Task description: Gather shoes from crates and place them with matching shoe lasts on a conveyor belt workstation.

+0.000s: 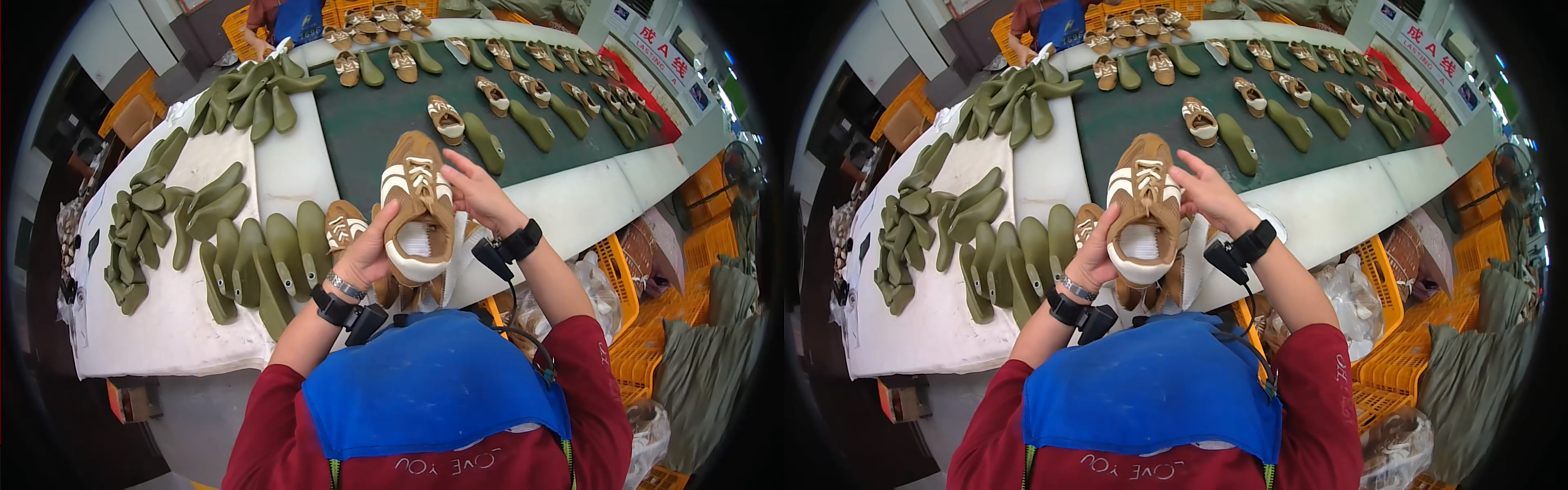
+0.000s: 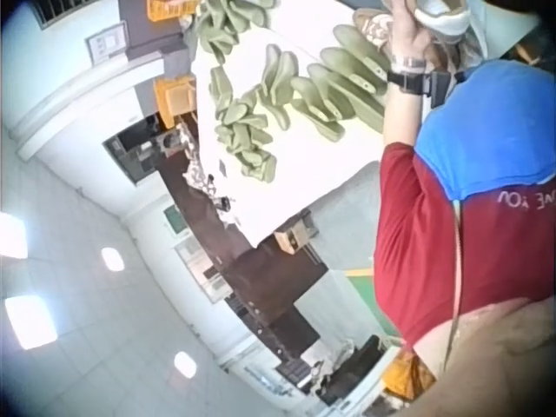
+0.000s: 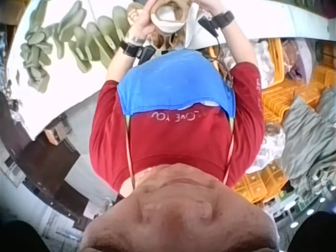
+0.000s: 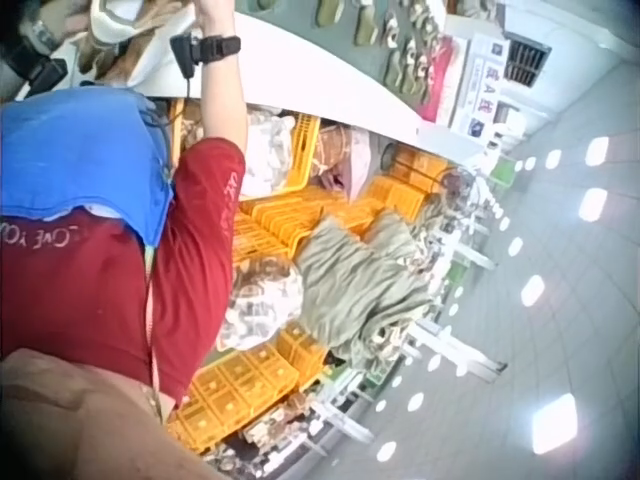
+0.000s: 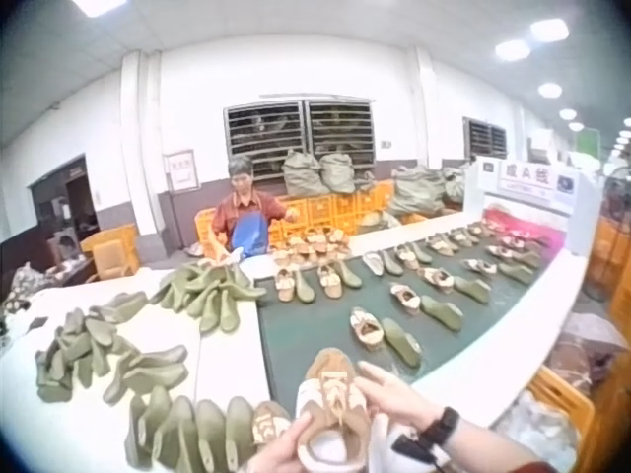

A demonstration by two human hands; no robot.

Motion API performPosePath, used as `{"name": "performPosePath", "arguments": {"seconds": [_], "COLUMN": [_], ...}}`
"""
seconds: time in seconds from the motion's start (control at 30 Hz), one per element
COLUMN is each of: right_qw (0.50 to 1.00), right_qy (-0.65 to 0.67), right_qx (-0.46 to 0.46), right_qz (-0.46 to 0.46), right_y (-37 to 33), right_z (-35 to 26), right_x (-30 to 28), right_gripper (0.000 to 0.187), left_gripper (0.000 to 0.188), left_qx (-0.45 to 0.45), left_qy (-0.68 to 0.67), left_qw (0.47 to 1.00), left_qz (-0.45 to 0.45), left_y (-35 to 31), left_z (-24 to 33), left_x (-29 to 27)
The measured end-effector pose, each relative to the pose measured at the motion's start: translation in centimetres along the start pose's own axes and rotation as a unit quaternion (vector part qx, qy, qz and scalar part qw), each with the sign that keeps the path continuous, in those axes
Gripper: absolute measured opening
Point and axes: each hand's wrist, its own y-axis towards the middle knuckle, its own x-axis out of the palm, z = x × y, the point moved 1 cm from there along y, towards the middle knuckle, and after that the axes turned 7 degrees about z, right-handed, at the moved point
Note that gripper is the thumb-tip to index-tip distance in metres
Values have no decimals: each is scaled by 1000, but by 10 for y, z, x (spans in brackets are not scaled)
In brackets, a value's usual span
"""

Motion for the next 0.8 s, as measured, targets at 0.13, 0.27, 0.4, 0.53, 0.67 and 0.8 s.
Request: {"name": "performPosePath", "arguments": {"seconds": [0.13, 0.27, 0.4, 0.53, 0.67, 0.8], "right_qw": [973, 918, 915, 918, 959, 992], "right_qy": [-198, -382, -401, -394, -270, -107], "right_qx": [-92, -74, 43, -16, 36, 5], "right_qz": [69, 80, 7, 39, 77, 66], "right_y": [9, -17, -55, -64, -51, -47], "right_z": [28, 51, 89, 116, 118, 124], "right_x": [-30, -60, -42, -37, -32, -16], "right_gripper": [52, 46, 72, 83, 88, 79], "left_gripper": [47, 49, 52, 81, 66, 79], "left_qx": [96, 168, 202, 254, 215, 30], "left_qy": [43, 99, 53, -34, 305, 655], "left_qw": [985, 955, 943, 907, 877, 749], "left_qz": [136, 222, 258, 335, 302, 92], "left_y": [-17, -51, -37, -6, 47, 70], "left_z": [24, 61, 114, 210, 159, 26], "left_x": [-28, -96, -127, -147, -170, -82]}}
